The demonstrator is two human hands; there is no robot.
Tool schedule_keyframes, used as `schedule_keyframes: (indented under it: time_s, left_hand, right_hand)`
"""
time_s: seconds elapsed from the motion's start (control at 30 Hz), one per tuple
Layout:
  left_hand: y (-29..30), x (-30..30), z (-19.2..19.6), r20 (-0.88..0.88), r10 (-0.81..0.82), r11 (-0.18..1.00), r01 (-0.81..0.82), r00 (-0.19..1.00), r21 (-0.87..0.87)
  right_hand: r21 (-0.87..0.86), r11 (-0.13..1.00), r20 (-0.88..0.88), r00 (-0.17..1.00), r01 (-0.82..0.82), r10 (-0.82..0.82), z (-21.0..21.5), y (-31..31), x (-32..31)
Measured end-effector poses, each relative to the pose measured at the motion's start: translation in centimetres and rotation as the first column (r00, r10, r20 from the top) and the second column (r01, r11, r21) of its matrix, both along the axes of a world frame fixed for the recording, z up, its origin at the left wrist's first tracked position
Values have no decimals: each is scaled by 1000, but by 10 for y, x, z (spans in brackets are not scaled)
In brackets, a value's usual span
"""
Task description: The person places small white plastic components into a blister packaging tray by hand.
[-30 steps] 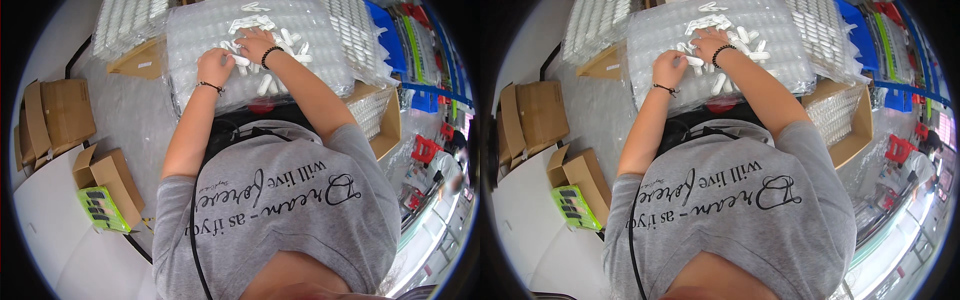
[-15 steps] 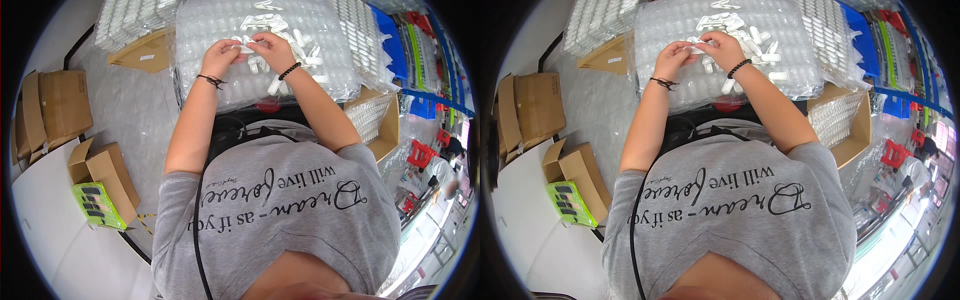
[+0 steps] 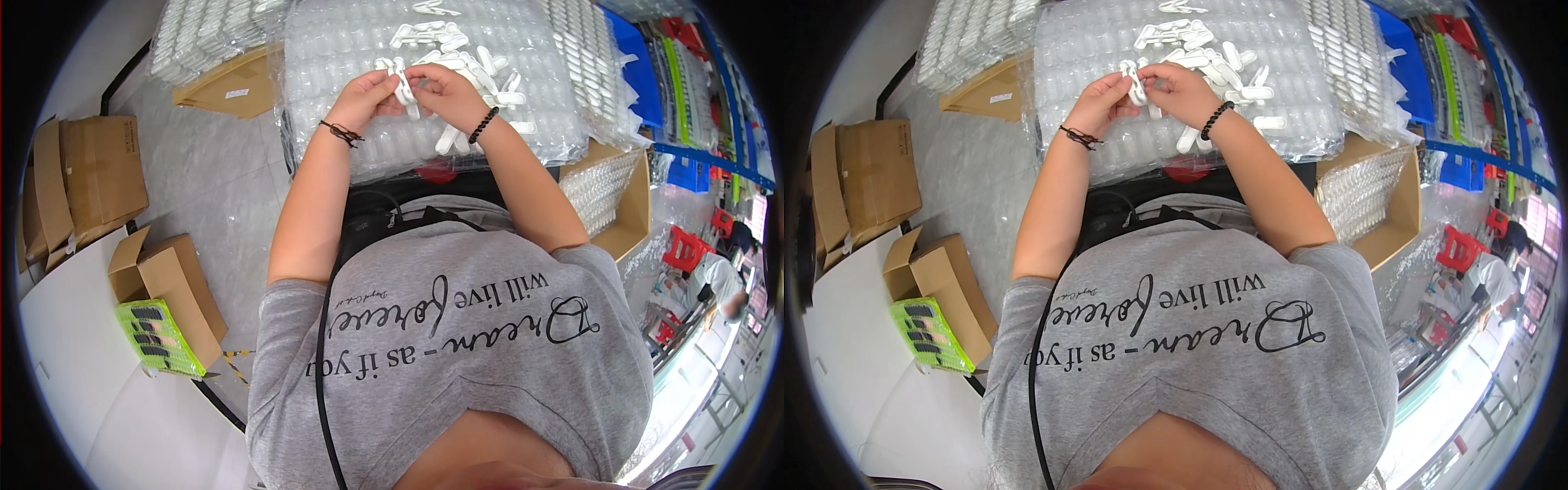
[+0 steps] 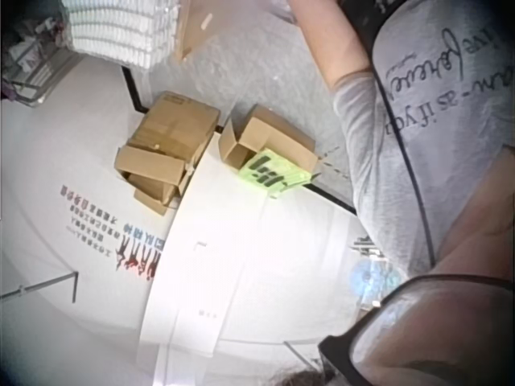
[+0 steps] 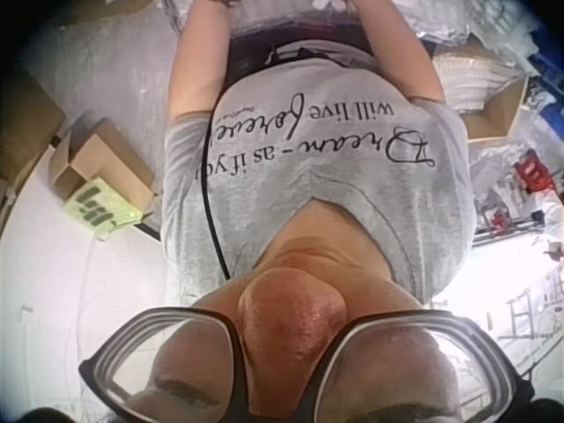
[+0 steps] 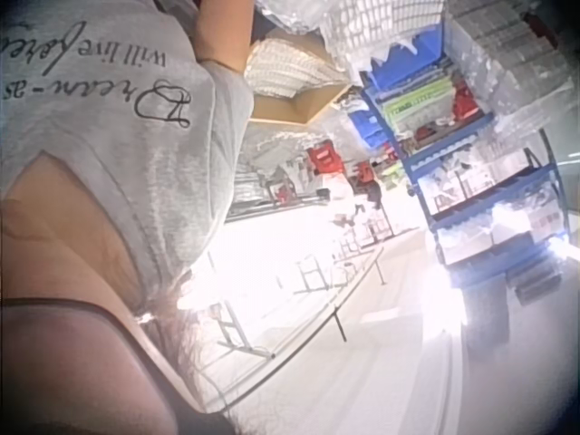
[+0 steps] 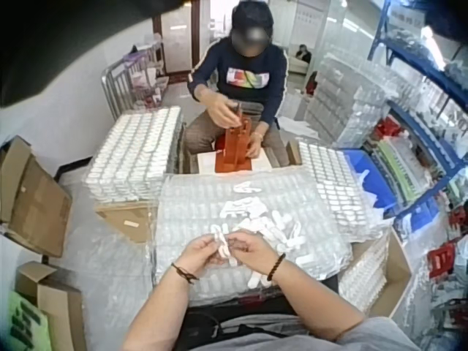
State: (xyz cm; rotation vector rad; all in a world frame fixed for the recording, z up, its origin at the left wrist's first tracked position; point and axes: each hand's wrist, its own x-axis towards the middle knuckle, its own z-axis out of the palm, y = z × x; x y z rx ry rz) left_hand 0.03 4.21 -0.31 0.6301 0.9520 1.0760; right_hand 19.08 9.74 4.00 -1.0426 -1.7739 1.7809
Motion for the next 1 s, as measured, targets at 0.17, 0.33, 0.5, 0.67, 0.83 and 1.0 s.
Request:
schedule_keyframes:
  time_s: [0.17,0.33,0.5,0.67,0.83,1.0]
  left_hand:
    - [-2,6,9,-14,-20,999,19,1000,-36]
    - [-2,1,9,-20,-69,996,70,997,47]
    - [-3,4,9,27,-16,999,15,999,37]
    - [-4,3,3,41,-31,999,30,999,27]
    - [0,2,1,119,192,979,-199,974,45]
    - [0,7,11,137,180,973,-197,974,122]
  right_hand:
    - [141,990,167,986,-11,-12,5,-5,1]
    - [260,962,74,991,85,-107,0,-11,-1]
    - [380,921,-56,996,82,-66,-11,-5,0]
    - [481,877,20,1000,-12,3,-5,-8,0]
    - [635,769,183,981,-68,-64,-4,-4,7]
    - [-448,808,-223,827,384,-516,0,-5,6]
